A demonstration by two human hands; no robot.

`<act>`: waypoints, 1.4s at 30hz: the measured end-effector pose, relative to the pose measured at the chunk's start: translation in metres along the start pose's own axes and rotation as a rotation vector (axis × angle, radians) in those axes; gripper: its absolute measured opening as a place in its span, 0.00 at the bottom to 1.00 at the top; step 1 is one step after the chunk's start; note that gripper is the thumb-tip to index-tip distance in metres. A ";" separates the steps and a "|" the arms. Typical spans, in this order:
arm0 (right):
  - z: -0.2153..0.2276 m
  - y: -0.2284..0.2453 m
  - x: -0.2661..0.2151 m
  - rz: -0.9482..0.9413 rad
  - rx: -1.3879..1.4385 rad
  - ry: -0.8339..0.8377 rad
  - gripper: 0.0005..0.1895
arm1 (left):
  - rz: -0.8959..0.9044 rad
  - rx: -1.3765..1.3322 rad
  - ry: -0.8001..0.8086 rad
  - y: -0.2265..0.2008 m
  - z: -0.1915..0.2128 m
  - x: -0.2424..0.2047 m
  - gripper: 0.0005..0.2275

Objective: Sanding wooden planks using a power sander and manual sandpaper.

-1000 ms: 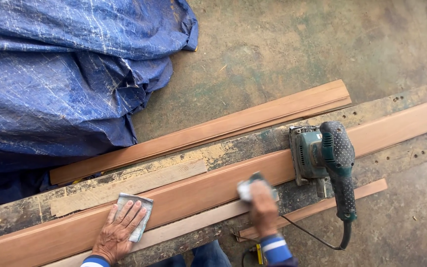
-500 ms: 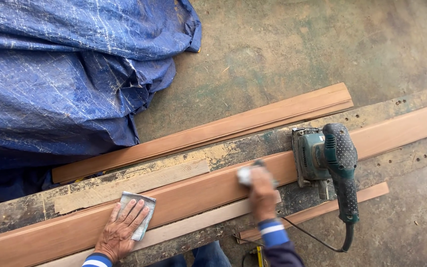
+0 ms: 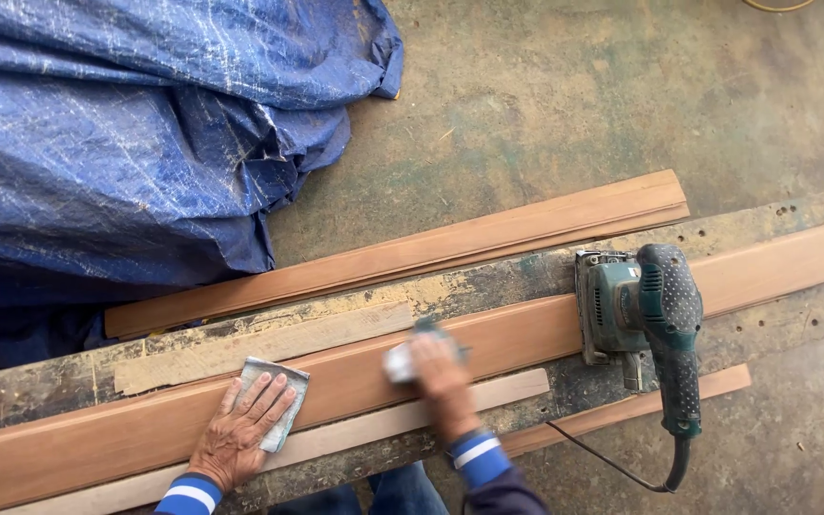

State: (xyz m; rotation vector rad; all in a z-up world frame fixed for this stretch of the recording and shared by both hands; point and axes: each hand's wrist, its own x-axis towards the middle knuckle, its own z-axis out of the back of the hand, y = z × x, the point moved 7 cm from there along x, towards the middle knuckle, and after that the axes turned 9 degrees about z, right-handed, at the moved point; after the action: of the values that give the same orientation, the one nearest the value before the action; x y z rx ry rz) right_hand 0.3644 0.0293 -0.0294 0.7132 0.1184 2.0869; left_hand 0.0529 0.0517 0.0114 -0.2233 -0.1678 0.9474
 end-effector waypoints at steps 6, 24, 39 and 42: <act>0.060 -0.099 -0.058 -0.612 -0.336 -0.130 0.17 | 0.020 0.008 0.026 0.004 -0.003 -0.004 0.29; 0.036 -0.009 -0.069 -0.550 -0.369 -0.176 0.19 | 0.000 0.045 0.022 -0.001 -0.006 -0.002 0.30; 0.113 -0.059 -0.090 -1.068 0.983 -0.739 0.13 | 0.832 -0.970 -0.095 -0.022 -0.039 0.010 0.27; 0.111 -0.036 -0.092 -1.178 1.136 -0.785 0.10 | 0.941 -1.261 0.058 -0.053 -0.086 0.020 0.30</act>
State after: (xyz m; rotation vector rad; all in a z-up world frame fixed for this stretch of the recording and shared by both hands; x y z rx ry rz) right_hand 0.4893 -0.0415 0.0098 1.5464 1.0274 0.3916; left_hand 0.1270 0.0285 -0.0569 -1.5932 -0.6321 1.6550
